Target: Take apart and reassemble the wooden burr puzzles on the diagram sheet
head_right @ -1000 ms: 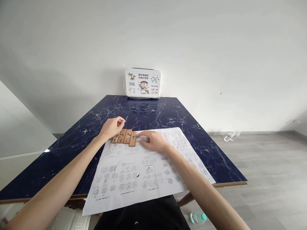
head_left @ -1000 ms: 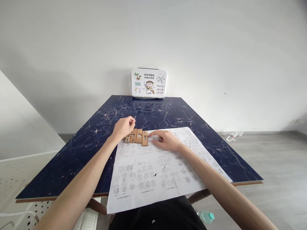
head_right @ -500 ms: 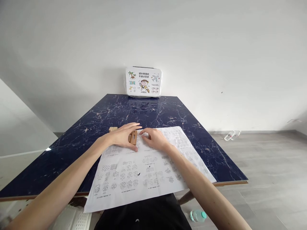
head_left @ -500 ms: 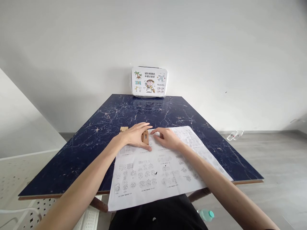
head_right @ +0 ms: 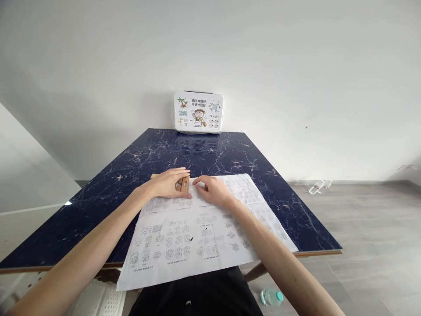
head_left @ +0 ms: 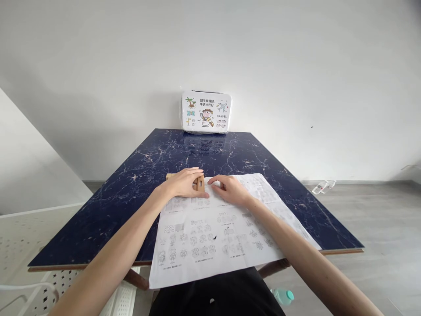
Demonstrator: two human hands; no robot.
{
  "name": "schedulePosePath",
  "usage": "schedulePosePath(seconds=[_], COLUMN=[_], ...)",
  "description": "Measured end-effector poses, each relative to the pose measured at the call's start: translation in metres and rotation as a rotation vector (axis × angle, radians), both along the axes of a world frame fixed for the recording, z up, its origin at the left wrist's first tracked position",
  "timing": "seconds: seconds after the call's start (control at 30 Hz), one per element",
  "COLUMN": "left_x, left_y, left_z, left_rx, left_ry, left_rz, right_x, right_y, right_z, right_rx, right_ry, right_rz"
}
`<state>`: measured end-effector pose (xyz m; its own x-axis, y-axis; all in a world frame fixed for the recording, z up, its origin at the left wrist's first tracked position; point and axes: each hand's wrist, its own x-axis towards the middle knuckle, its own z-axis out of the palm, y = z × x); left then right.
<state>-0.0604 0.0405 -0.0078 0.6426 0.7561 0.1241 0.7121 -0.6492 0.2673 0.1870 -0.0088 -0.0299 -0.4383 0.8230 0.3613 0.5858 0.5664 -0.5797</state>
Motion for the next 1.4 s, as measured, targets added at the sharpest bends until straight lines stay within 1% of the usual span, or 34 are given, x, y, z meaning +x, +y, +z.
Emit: schedulePosePath(seconds=[0.07,0.13,0.27,0.37,0.47,0.57,0.7,0.8,0.9,1.4], left_x=[0.000,0.000,0.000,0.003,0.011,0.026,0.047,0.058,0.061,0.062], left_y=[0.001,0.001,0.001,-0.003,-0.012,-0.026,-0.046,-0.056,-0.058,-0.056], left_z=[-0.001,-0.001,0.003,0.008,0.011,0.013,0.010,0.009,0.008,0.003], left_rx=[0.024,0.043,0.039,0.052,0.073,0.089,0.130,0.127,0.116,0.092], left_ry=[-0.017,0.008,0.119,0.133,0.103,0.014,-0.072,-0.098,-0.117,-0.175], left_rz=[0.006,0.013,0.014,-0.003,-0.058,-0.119,-0.272,-0.324,-0.320,-0.307], right_x=[0.001,0.001,0.002,0.002,0.002,0.002,0.001,0.001,0.002,0.003], right_y=[0.000,0.001,0.003,0.003,0.003,0.004,0.005,0.006,0.007,0.008], right_z=[-0.001,-0.002,-0.003,-0.003,-0.003,-0.005,-0.010,-0.014,-0.016,-0.018], right_rx=[0.010,0.016,0.013,0.017,0.022,0.036,0.055,0.044,0.043,0.054], right_ry=[0.007,0.006,0.012,0.018,0.019,-0.007,-0.068,-0.071,-0.069,-0.085], right_rz=[0.004,0.008,0.022,0.026,0.025,0.026,-0.019,-0.028,-0.028,-0.045])
